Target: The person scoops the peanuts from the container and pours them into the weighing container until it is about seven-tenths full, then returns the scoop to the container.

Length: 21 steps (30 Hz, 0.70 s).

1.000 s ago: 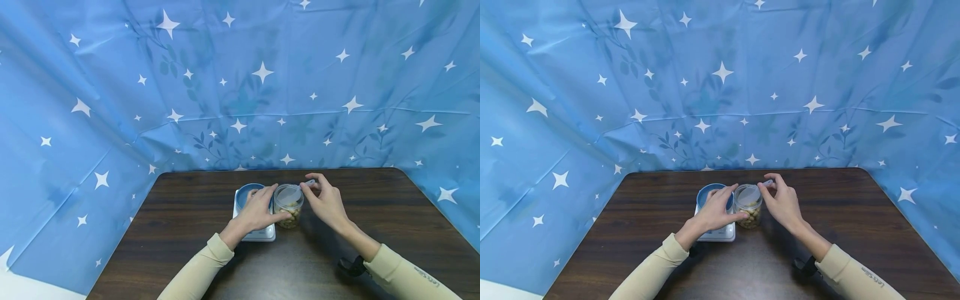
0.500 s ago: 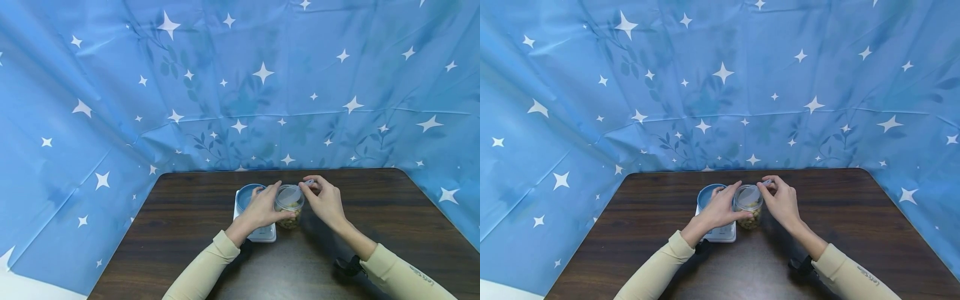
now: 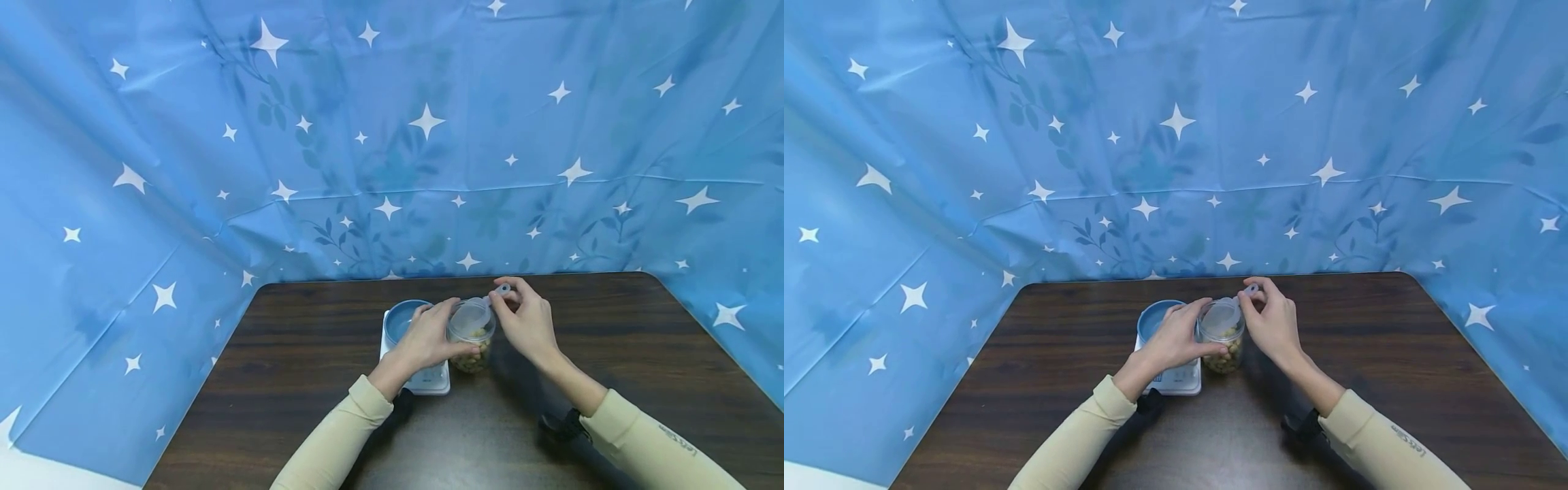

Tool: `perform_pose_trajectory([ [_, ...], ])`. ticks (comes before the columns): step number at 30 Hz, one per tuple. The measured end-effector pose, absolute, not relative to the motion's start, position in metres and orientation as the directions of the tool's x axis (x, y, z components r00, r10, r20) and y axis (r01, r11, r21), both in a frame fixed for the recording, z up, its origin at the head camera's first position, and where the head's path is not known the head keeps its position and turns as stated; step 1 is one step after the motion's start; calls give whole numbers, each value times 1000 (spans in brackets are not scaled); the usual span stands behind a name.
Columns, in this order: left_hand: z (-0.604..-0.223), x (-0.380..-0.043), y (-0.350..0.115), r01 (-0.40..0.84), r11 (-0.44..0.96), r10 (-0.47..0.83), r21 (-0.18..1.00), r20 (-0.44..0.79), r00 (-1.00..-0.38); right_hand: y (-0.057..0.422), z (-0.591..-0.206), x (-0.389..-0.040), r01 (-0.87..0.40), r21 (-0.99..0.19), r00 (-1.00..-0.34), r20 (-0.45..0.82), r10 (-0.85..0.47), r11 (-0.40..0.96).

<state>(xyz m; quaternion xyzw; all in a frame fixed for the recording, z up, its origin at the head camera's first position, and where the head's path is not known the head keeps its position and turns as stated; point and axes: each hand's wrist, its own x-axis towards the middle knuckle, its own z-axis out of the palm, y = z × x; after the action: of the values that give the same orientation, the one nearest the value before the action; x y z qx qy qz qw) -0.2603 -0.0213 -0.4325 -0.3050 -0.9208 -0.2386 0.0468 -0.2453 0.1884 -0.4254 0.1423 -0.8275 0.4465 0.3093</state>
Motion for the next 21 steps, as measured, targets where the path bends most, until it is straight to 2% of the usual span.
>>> perform_pose_trajectory([
  [8, -434, -263, -20, 583, 694, 536, 423, 238, -810, 191, -414, -250, -544, -638, -758, 652, 6, 545],
  [21, -433, -266, -17, 573, 702, 526, 423, 234, -818, 198, -397, -254, -651, -520, -665, 741, -87, 553],
])
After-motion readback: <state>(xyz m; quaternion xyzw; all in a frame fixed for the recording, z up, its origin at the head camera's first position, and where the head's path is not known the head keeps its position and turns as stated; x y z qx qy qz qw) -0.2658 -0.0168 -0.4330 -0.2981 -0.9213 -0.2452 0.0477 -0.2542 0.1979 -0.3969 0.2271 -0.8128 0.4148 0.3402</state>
